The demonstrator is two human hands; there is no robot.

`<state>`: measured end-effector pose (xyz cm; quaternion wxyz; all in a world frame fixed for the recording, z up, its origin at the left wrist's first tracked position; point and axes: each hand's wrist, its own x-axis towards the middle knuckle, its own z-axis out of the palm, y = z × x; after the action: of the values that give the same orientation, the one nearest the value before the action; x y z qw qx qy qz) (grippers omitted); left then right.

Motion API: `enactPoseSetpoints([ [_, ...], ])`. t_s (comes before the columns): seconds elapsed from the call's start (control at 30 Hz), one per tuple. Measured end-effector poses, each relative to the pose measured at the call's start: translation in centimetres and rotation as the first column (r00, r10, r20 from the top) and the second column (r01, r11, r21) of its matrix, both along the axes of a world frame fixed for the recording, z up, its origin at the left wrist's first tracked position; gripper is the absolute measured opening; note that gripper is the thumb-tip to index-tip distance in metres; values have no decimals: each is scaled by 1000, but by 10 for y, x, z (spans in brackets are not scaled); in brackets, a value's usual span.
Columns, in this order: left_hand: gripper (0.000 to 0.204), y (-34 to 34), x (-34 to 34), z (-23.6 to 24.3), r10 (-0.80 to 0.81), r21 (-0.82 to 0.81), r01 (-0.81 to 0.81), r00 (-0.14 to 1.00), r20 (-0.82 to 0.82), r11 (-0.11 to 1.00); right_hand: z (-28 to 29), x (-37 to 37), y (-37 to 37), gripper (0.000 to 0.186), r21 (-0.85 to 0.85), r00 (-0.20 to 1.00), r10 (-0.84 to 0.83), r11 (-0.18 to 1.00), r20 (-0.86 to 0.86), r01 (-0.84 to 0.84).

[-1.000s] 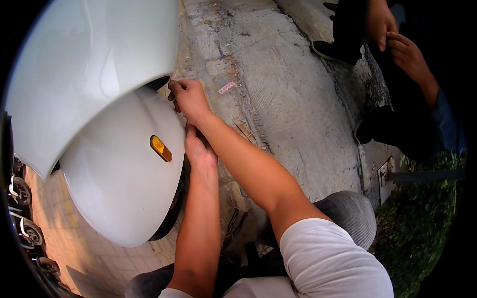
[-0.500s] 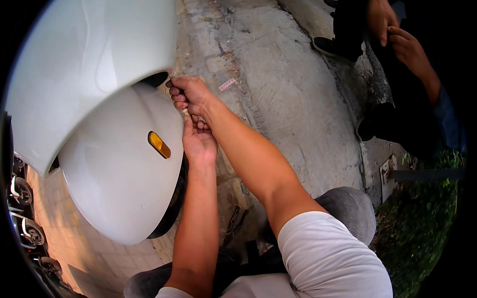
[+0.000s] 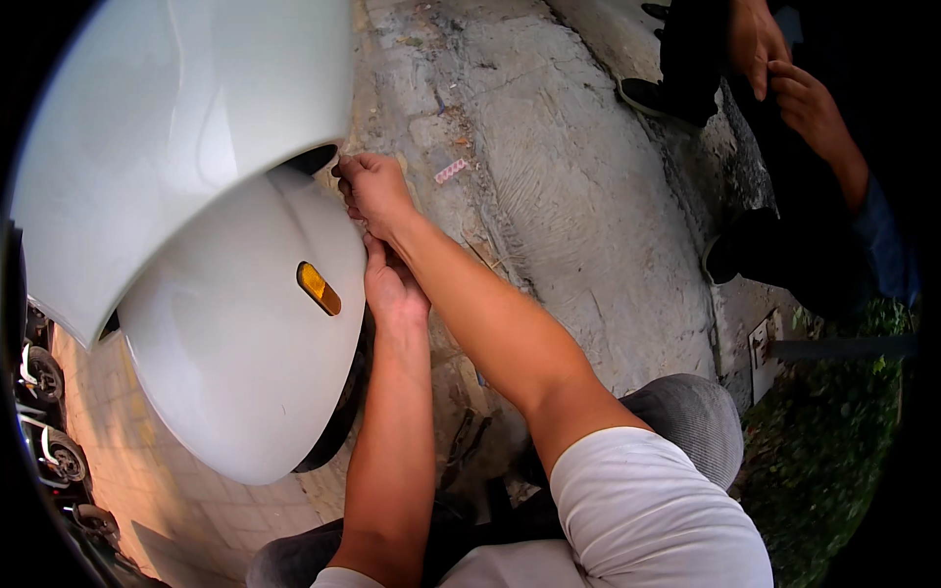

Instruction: The person uses a small tool to pry and adjust a seam on the front fairing of a white scooter. After completing the adjustment, the person stands and walks away from the scooter.

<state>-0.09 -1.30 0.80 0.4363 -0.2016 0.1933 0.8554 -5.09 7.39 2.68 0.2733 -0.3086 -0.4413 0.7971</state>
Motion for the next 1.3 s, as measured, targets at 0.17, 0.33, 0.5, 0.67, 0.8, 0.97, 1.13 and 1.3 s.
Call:
enactPoseSetpoints([
  [0.17,21,4,-2,-31,93,-39,-94,995,-35,995,-13,7,26,21,-313,919,252,885,-303,-345],
  [0.33,22,0,-5,-30,75,22,-75,997,-30,997,14,3,-2,23,78,995,81,993,49,-85],
  [0.5,32,-7,-4,-18,-41,154,46,998,-39,987,3,-10,-9,24,329,971,-176,937,161,116],
  [0.67,24,-5,-2,-15,-5,38,7,999,-49,999,4,-2,-1,18,-58,998,42,997,-48,-45],
  [0.8,13,-1,1,-26,81,-70,-92,987,-136,993,-7,7,24,16,-287,931,251,902,-264,-324],
  [0.97,14,-4,-1,-36,94,30,-91,988,-122,995,4,10,10,21,3,994,77,997,-82,-77],
  [1.13,30,-6,-3,-23,-14,118,24,996,-87,993,12,34,-22,27,400,920,-23,904,390,-147],
  [1.3,30,-14,-1,-22,-142,65,153,978,-151,986,-7,24,-26,20,658,879,-323,753,350,14],
])
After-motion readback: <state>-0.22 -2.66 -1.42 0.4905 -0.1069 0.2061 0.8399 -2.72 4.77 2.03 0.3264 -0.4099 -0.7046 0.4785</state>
